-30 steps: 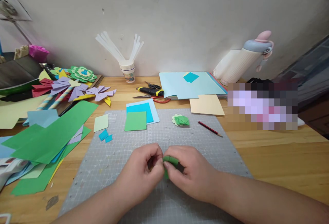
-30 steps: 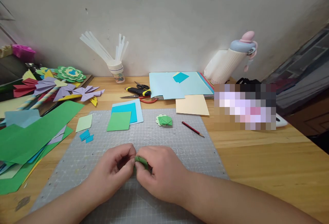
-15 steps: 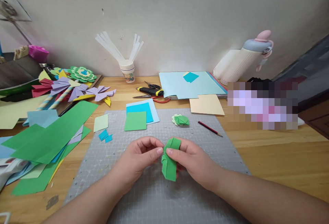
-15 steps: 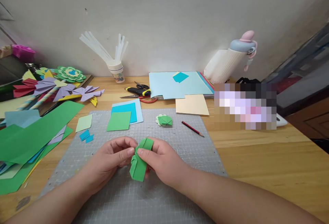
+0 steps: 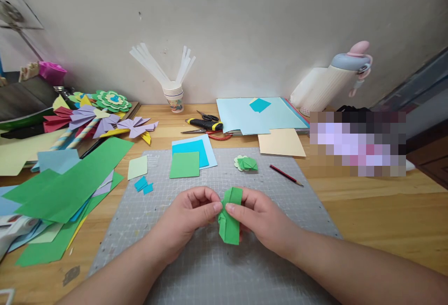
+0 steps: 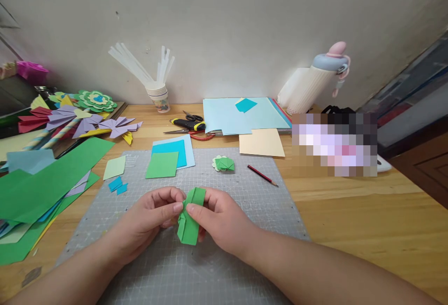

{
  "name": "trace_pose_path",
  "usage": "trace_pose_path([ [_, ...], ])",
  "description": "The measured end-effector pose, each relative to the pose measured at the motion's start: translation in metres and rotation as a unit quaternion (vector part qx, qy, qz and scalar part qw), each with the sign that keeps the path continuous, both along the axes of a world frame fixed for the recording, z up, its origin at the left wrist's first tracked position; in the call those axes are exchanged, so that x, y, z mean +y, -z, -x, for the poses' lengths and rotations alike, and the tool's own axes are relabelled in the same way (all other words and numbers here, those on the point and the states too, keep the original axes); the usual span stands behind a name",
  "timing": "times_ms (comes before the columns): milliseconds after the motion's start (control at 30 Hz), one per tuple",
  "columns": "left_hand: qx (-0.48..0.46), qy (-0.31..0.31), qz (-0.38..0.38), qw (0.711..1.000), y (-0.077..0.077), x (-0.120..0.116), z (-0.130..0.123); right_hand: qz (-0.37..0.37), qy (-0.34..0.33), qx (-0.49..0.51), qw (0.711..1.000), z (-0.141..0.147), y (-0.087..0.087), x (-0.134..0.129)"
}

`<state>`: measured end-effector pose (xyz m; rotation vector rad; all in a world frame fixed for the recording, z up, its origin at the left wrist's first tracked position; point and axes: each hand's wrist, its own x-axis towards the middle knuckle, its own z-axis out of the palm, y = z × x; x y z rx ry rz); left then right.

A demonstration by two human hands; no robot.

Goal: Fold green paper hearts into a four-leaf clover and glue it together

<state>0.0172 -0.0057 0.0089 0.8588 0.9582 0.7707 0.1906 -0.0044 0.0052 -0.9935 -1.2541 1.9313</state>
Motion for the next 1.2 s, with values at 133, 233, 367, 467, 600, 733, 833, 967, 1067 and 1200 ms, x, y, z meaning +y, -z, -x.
trace_pose_path([
  [133,0.0,0.004,0.014,1.0,0.0013,0.0004,0.0018,-0.017,0.016,-0.021,1.0,-0.0013,0.0004,0.0009],
  [233,-0.001,0.011,0.019,1.0,0.0027,0.0002,0.0028,-0.027,0.017,-0.028,0.999,-0.0019,0.0011,0.0002],
  [367,0.0,0.022,0.016,1.0,0.0027,0.0,0.0029,-0.045,0.012,-0.038,0.998,-0.0014,0.0018,-0.0013],
  [467,0.002,0.025,0.017,1.0,0.0013,0.0003,0.0027,-0.045,0.01,-0.047,0.998,-0.0011,0.0018,-0.0018],
  [600,0.012,0.03,0.018,0.999,-0.0015,0.0009,0.0022,-0.045,0.009,-0.049,0.998,-0.0011,0.0008,-0.0021],
  [733,0.015,0.035,0.011,0.999,-0.0016,0.0007,0.0019,-0.049,0.001,-0.039,0.998,-0.0008,0.0005,-0.002],
  [833,0.016,0.037,0.006,0.999,0.0004,-0.0002,0.002,-0.048,-0.002,-0.034,0.998,-0.0009,0.001,-0.0019],
  [967,0.035,0.033,-0.007,0.999,0.001,-0.0005,0.0012,-0.046,-0.01,-0.034,0.998,-0.0008,0.0011,-0.0023],
  [1067,0.051,0.032,-0.016,0.998,-0.0015,0.0002,0.0,-0.04,-0.019,-0.038,0.998,0.0,0.0002,-0.0024],
  [1200,0.052,0.029,-0.03,0.998,-0.0029,0.0002,-0.0003,-0.037,-0.018,-0.034,0.999,0.0009,-0.0015,-0.0009],
])
